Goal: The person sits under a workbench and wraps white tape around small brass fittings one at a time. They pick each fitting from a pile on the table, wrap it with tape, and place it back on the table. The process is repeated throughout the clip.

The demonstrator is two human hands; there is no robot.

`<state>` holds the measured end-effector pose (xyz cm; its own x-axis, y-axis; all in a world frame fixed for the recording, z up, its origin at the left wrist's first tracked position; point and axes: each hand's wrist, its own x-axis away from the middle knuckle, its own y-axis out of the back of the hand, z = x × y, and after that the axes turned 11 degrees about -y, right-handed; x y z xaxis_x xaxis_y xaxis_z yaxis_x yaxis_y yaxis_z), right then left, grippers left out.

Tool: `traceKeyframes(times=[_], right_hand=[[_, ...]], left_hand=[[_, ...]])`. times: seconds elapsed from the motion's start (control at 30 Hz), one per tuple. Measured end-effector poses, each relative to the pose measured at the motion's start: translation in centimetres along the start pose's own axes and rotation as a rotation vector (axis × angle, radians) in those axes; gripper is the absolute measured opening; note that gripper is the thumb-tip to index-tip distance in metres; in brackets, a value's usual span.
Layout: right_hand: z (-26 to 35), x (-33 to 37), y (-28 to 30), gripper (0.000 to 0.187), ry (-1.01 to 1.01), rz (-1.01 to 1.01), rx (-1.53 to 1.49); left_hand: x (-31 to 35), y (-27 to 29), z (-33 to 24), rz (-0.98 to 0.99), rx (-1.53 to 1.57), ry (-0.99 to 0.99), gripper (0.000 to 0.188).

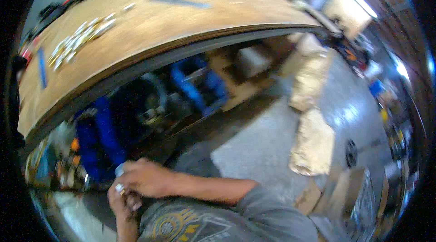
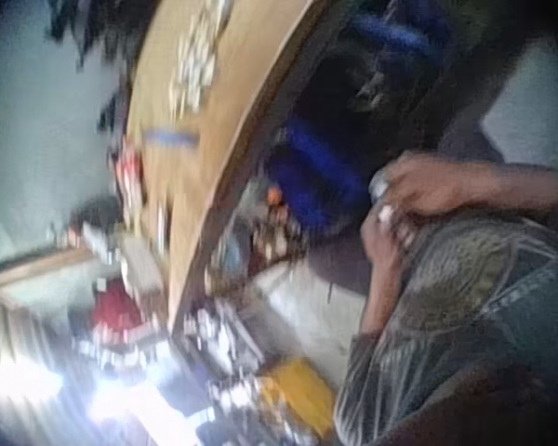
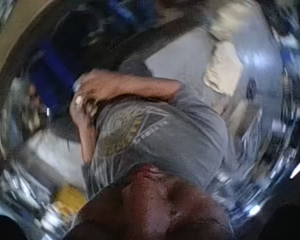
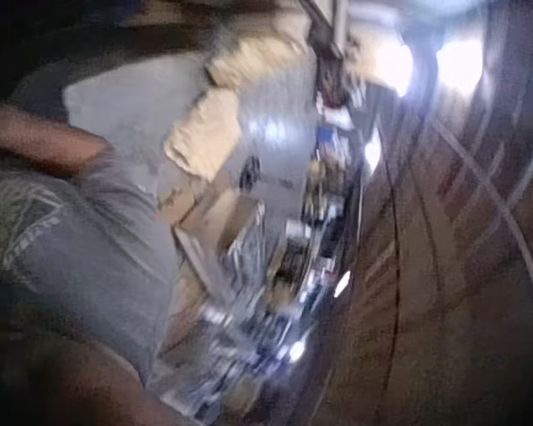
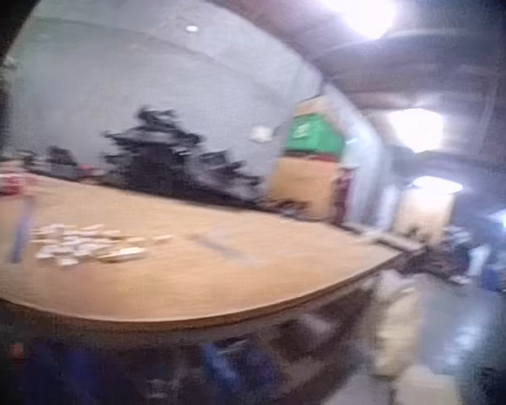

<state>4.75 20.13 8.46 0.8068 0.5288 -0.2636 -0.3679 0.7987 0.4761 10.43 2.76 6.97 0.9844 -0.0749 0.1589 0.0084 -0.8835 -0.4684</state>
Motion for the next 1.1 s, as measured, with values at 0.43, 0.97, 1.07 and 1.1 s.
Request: traceKeyframes(times=[0.43,0.97,1.07,1.1], right_hand=[[0.6,1.5,0.7,0.021,-0.002,-0.119,-0.044],[0.8,1.3,0.8,0.019,-0.033,-0.050,-0.341],[0.6,1.3,0.6,0.019,-0.028,-0.039,-0.372],[0.7,1.2,0.5,0.019,-0.030,-0.042,-0.369]], left_hand=[[-0.4,0.5,1.7,0.087,-0.268,-0.368,0.044],[-1.0,1.2,0.8,0.305,0.214,0.001,0.039],[-1.3,1.9,1.4,0.379,0.433,0.131,0.039],[-1.4,1.9,1.2,0.418,0.440,0.136,0.039]])
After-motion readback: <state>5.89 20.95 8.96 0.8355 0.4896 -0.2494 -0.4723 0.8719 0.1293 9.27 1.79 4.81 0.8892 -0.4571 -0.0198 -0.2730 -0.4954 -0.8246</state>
